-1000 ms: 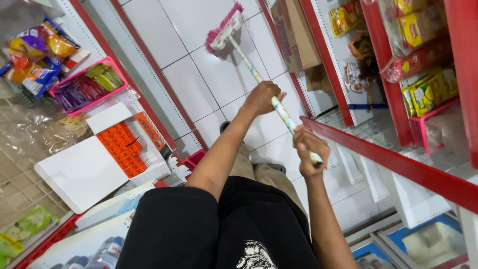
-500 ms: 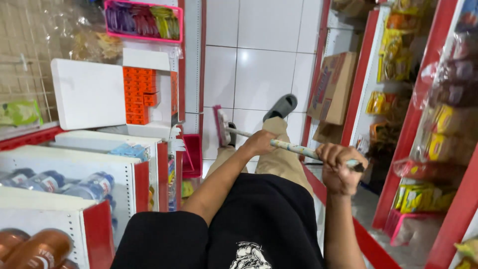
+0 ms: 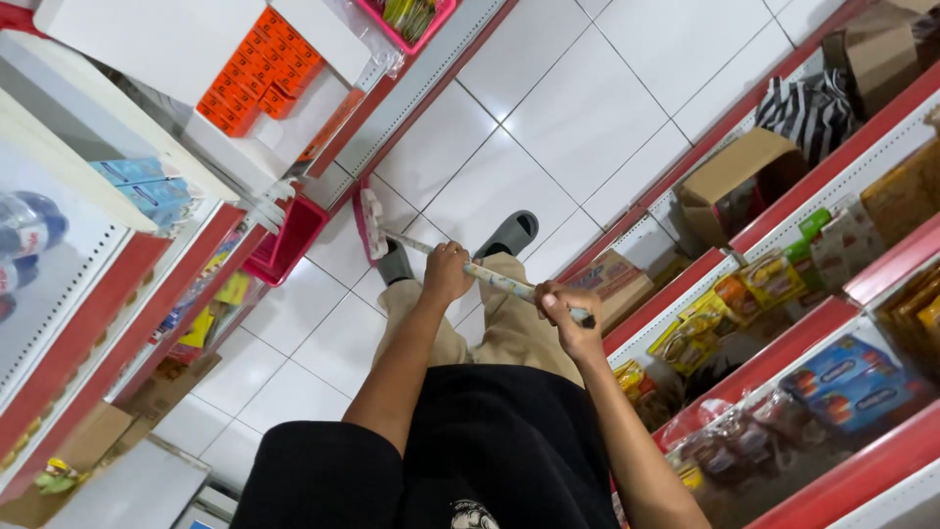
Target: The person is mopping the floor of a retail store aisle.
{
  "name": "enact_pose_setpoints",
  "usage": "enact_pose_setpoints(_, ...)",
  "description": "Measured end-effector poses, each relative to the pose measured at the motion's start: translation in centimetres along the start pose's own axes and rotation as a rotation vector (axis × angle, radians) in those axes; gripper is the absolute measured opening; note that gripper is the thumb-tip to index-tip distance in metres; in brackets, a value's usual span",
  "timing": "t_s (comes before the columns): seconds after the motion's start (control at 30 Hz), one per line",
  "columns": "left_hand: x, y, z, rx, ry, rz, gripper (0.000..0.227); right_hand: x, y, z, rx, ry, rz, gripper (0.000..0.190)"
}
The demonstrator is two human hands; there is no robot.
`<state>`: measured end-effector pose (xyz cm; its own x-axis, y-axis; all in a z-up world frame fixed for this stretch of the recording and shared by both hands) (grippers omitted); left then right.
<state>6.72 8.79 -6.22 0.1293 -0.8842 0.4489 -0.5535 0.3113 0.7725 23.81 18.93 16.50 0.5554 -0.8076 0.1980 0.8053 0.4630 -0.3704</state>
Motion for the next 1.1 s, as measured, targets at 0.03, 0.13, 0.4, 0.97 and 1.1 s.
enact_pose_setpoints(0.03,-0.3,-0.2,-0.6,0.005,0.017,-0.004,0.032,-0.5,0.4,-0.1,-0.001,-0.01,0.015,0.051)
enact_pose_setpoints(0.13,-1.6,-1.4,-1.8,-0.008,0.171,-0.097,0.028,-1.5,1.6,0.1,0.099,0.002,0.122,0.044)
enact_pose_setpoints(0.4,-6.4,-5.3,-4.7,0.256,0.168,-0.318,0.017,-2.4,4.8,1.5,0.246,-0.023,0.309,0.049)
enact_pose_setpoints(0.97,-15.0,-2.3,-10.3,0.315,0.161,-0.356,0.02,-8.2,1.8,9.3,0.461,0.052,0.437,0.041)
enact_pose_setpoints(1.1,-15.3,-1.7,-11.0,0.337,0.171,-0.246,0.021,-8.4,0.4,10.7,0.481,0.073,0.501,0.039)
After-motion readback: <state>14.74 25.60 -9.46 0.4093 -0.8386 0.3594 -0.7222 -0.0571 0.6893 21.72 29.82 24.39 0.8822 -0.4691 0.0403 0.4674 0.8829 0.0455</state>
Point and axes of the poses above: each hand's wrist, its own x-axis away from the middle knuckle, its own y-axis out of the back of the hand, z = x × y, the point moved 4 cm from there along -x, towards the middle knuckle, and after that the axes turned 11 degrees about -x, right-handed, at the moved point
